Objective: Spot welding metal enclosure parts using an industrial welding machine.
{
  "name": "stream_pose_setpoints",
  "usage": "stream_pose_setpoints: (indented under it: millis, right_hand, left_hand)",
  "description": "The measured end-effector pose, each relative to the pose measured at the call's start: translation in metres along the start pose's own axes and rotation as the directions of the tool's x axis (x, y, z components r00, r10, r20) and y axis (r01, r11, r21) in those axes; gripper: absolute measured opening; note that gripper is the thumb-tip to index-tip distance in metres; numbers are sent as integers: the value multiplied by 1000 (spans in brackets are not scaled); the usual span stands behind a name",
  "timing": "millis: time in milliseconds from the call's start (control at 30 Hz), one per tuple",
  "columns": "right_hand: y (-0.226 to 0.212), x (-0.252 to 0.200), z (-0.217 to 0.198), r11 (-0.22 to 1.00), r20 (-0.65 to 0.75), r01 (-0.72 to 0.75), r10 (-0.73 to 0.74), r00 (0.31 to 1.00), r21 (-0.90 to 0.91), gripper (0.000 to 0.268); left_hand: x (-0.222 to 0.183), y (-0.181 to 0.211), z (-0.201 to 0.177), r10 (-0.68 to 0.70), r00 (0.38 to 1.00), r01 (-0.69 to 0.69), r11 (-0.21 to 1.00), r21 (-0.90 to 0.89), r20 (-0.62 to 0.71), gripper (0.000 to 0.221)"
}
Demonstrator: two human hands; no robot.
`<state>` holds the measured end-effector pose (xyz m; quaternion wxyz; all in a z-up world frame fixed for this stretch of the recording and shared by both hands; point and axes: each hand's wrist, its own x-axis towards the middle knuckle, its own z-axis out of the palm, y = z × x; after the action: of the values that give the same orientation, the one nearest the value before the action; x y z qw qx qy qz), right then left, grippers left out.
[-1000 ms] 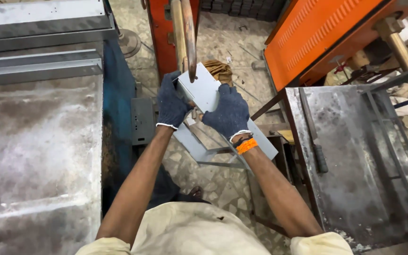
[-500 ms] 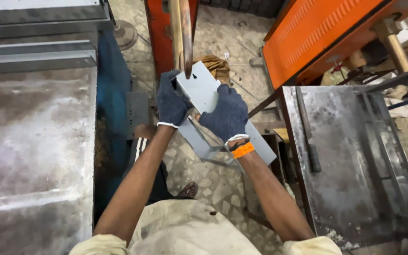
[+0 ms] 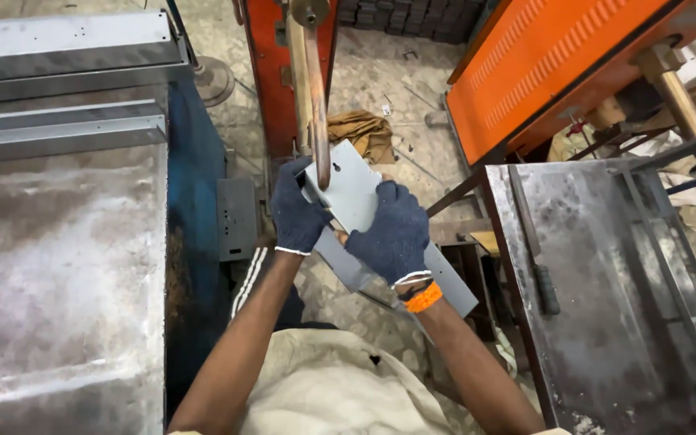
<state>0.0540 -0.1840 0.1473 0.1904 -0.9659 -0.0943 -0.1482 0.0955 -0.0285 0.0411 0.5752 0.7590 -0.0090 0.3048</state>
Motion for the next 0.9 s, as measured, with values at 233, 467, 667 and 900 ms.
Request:
stream_pose_setpoints:
  millis: [233, 467, 667, 900]
  right_hand:
    - [0, 6, 5, 998, 34, 57, -56, 998, -3, 127]
    - [-3, 13, 3, 999, 77, 35, -35, 996, -5, 130]
    - [1, 15, 10, 999, 77, 38, -39, 996, 14, 118]
    - [-1, 11, 5, 999, 57, 19, -22, 998, 41, 87]
  left_hand:
    - [3, 8, -4, 16, 1000, -16, 999, -28, 17, 80]
    - [0, 5, 3, 59, 998, -58, 998, 15, -39, 65]
    - [3, 2, -1, 76, 997, -73, 991, 111, -23, 67]
    - [5, 2, 3, 120, 992, -116, 989, 97, -41, 68]
